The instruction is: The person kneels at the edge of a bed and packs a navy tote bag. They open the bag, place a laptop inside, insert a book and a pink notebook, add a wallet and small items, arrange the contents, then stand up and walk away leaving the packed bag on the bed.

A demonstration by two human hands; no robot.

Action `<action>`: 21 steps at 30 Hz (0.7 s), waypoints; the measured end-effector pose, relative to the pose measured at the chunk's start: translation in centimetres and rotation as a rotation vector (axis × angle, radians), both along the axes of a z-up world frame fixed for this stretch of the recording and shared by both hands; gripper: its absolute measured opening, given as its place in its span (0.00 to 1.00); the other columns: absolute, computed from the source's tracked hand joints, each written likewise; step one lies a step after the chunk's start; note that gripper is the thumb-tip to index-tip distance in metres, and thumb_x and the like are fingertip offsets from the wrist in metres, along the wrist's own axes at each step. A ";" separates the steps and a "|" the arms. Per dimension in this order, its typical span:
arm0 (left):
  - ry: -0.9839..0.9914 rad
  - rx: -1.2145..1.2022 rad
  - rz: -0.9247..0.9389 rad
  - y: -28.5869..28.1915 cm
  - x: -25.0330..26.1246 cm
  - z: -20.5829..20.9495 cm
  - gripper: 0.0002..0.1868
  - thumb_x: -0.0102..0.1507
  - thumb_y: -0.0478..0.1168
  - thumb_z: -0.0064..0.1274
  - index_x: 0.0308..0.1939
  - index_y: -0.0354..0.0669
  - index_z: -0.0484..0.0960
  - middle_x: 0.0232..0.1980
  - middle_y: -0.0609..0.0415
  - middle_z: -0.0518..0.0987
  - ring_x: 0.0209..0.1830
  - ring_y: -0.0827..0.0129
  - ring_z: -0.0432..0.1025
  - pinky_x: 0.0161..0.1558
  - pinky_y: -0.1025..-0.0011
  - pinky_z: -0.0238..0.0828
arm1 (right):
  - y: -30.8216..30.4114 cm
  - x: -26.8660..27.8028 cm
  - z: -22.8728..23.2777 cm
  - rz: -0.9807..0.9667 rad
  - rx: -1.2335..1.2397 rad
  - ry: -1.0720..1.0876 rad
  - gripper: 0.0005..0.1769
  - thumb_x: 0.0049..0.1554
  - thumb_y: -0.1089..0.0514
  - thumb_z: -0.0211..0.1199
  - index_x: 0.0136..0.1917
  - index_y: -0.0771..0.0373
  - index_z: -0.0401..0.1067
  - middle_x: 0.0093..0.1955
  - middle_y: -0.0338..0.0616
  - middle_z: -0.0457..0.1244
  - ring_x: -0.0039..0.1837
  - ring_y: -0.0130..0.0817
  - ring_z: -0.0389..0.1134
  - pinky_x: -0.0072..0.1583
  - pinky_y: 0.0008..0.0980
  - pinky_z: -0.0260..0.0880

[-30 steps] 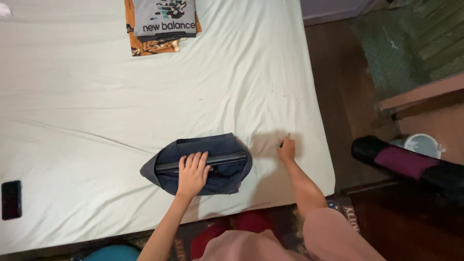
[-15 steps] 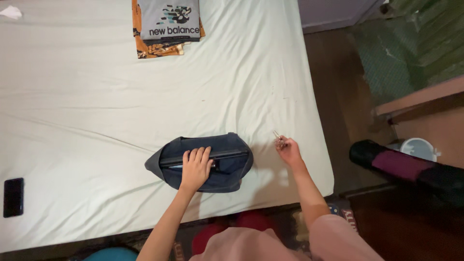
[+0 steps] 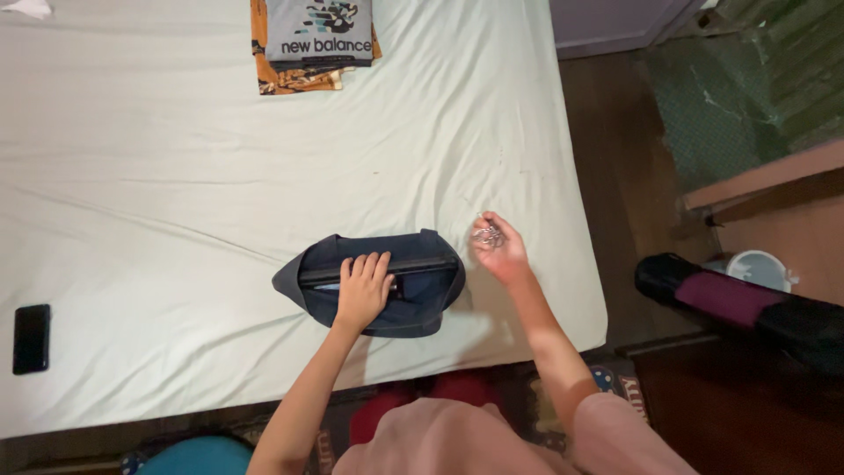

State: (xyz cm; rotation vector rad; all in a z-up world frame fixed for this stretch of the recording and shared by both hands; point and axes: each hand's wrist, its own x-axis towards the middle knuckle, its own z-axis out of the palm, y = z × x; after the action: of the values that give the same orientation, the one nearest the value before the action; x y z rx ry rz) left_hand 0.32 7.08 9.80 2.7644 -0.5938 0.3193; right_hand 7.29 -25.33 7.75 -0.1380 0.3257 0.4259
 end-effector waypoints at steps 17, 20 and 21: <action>-0.003 0.001 -0.009 -0.1 0.0 -0.7 0.26 0.66 0.49 0.51 0.65 0.40 0.73 0.58 0.47 0.75 0.58 0.54 0.67 0.63 0.48 0.58 | 10.8 -2.8 8.9 0.216 0.097 -0.005 0.31 0.71 0.50 0.39 0.79 0.74 0.54 0.78 0.61 0.54 0.79 0.51 0.55 0.78 0.47 0.54; -0.014 0.011 -0.012 0.0 0.3 -0.7 0.26 0.66 0.49 0.52 0.64 0.39 0.74 0.58 0.47 0.75 0.58 0.54 0.67 0.63 0.48 0.58 | 11.1 -3.1 8.9 0.289 0.168 -0.043 0.34 0.71 0.45 0.38 0.78 0.74 0.53 0.78 0.61 0.54 0.78 0.52 0.56 0.78 0.48 0.53; -0.019 0.013 -0.016 0.0 0.3 -0.7 0.25 0.66 0.49 0.52 0.63 0.39 0.74 0.58 0.47 0.75 0.58 0.53 0.67 0.63 0.48 0.58 | 11.1 -3.3 8.8 0.300 0.158 -0.046 0.35 0.71 0.44 0.38 0.78 0.74 0.53 0.78 0.61 0.54 0.78 0.52 0.56 0.78 0.48 0.53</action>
State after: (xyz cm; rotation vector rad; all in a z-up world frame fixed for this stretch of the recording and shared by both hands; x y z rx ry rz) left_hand 0.60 7.07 9.12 2.7703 -0.6247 0.3392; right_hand 4.01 -14.22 16.54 -0.0417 0.2250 0.7426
